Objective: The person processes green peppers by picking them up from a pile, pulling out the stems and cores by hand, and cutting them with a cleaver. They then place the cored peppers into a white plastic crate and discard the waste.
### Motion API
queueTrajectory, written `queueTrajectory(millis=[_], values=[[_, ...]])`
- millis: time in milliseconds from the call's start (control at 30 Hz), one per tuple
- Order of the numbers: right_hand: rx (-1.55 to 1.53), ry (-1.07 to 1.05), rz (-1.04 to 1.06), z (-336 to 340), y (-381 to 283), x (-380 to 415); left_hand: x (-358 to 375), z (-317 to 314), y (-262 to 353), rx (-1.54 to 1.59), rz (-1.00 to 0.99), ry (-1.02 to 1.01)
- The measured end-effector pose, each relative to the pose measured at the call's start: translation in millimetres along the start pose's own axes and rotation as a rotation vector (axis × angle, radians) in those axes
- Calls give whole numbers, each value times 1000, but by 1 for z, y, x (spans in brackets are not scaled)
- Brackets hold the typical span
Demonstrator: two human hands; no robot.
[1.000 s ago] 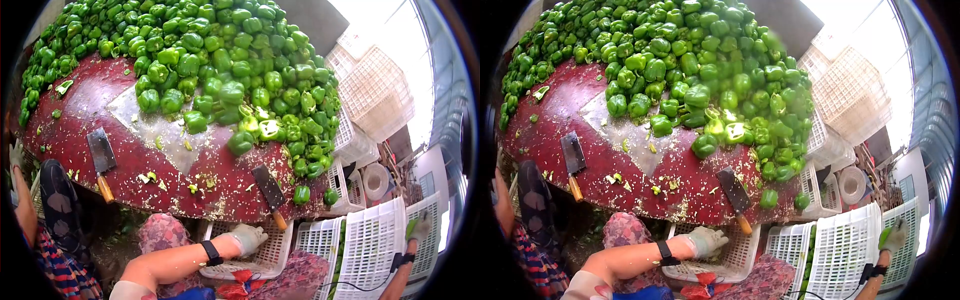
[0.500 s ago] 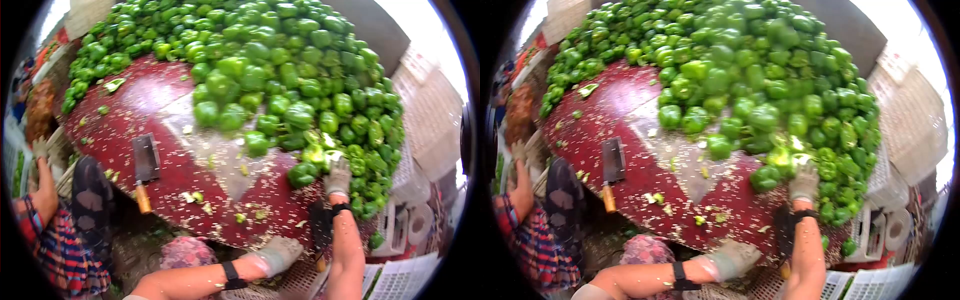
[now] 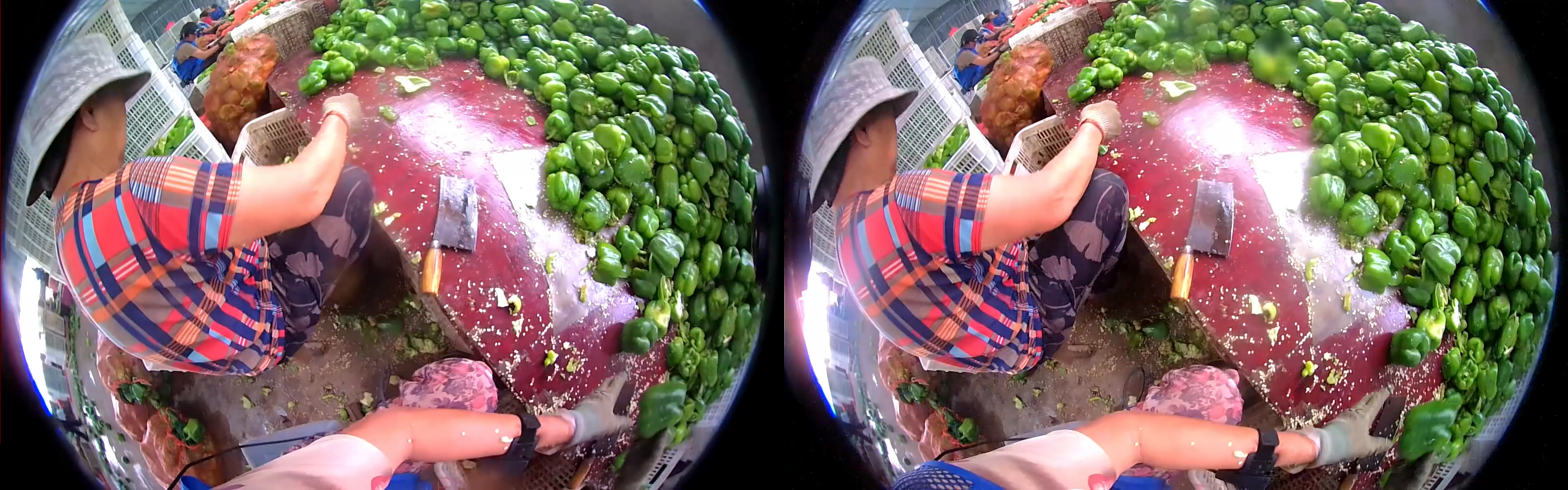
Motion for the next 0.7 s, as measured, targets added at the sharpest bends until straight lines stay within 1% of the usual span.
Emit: queueTrajectory(millis=[33,67,100,200,267,333,367,400,433,467,500,533,600,633,667,700], values=[[-298,287,-220,-69,-20,43,8,6,6,228,-79,-252],[-397,244,-164,-71,-14,53,18,13,15,454,-157,-510],[-403,207,-132,-76,-7,56,26,5,13,499,-157,-526],[-399,155,-7,-81,18,68,42,-6,-6,332,-273,-199],[-366,258,-32,-67,38,82,53,-1,-7,359,-204,-199],[369,207,237,-84,29,91,73,12,16,341,-289,-168],[730,248,356,-97,21,94,83,19,24,322,-310,-206],[546,260,310,-116,12,91,93,24,27,300,-331,-228],[360,281,269,-134,2,89,101,23,23,80,-473,-150],[-348,216,76,-152,-4,87,106,20,15,-143,-612,-51],[-323,236,32,-164,-2,88,109,18,6,-179,-689,-74],[-302,254,-13,-173,1,91,114,20,4,-177,-678,-116],[-169,220,-52,-179,7,101,115,25,-7,-268,-646,-210],[-202,156,-95,-175,9,107,117,28,-9,-312,-601,-272],[-236,93,-142,-174,8,111,119,33,-4,-287,-560,-378],[-292,115,-191,-175,5,117,124,38,1,-288,-503,-467]])
Point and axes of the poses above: each hand's wrist, its own x-axis away from the middle knuckle, its own z-axis out of the back of the hand, y = z × x, the point moved 2 cm from there along -x, towards the middle knuckle, and after that the axes turned 5 degrees about z, right-handed, at the moved point
